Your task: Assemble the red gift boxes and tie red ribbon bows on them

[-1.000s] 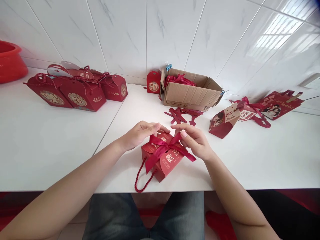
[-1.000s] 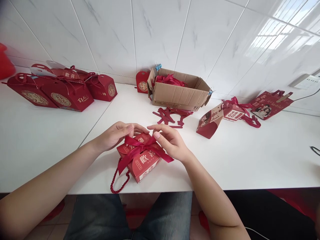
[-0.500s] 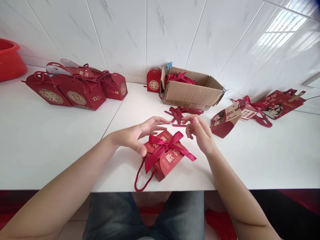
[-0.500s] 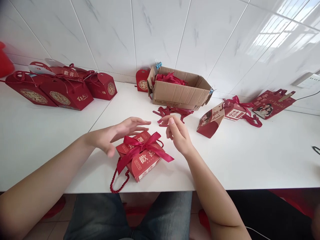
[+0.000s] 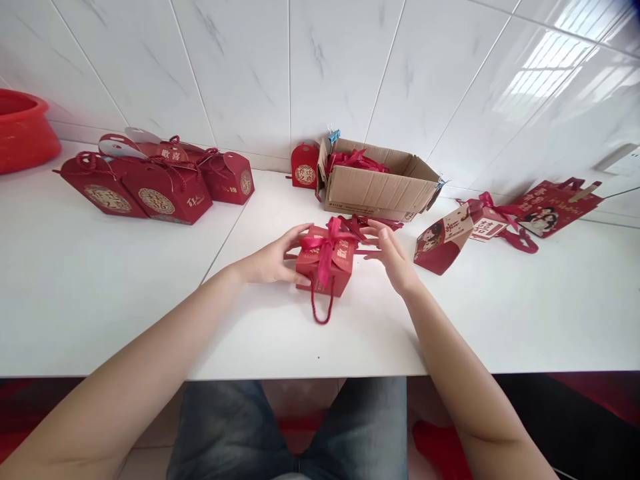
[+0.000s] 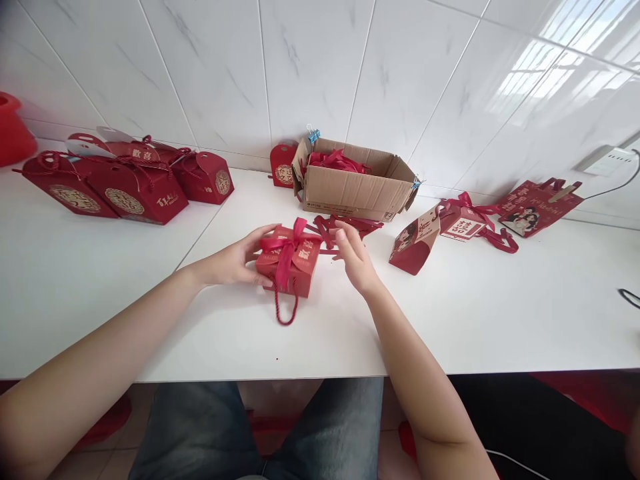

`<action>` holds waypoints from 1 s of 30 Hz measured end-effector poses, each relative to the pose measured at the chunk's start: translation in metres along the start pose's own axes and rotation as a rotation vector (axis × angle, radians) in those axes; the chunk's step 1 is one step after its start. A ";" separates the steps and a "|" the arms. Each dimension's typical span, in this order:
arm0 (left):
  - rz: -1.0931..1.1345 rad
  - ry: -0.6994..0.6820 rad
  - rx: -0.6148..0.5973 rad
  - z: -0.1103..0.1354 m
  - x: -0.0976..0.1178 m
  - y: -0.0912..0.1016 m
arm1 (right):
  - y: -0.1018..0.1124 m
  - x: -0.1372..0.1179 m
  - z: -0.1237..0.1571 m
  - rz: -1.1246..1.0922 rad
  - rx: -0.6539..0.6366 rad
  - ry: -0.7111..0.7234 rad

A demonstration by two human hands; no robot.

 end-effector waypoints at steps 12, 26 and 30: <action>-0.104 -0.043 0.039 -0.012 -0.019 -0.010 | -0.024 0.004 0.017 0.134 -0.251 0.010; -0.390 0.130 0.059 -0.010 -0.032 -0.014 | 0.163 0.030 0.088 0.466 0.501 -0.334; -0.410 0.138 0.066 -0.010 -0.031 -0.014 | 0.201 0.044 0.074 0.484 0.612 -0.345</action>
Point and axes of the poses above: each hand's wrist, its own z-axis away from the middle knuckle, its own y-axis out of the back of the hand, x = y × z, the point moved 10 cm from there along -z, towards the middle knuckle, and after that the axes turned 7 degrees about y, right-handed, at the moved point
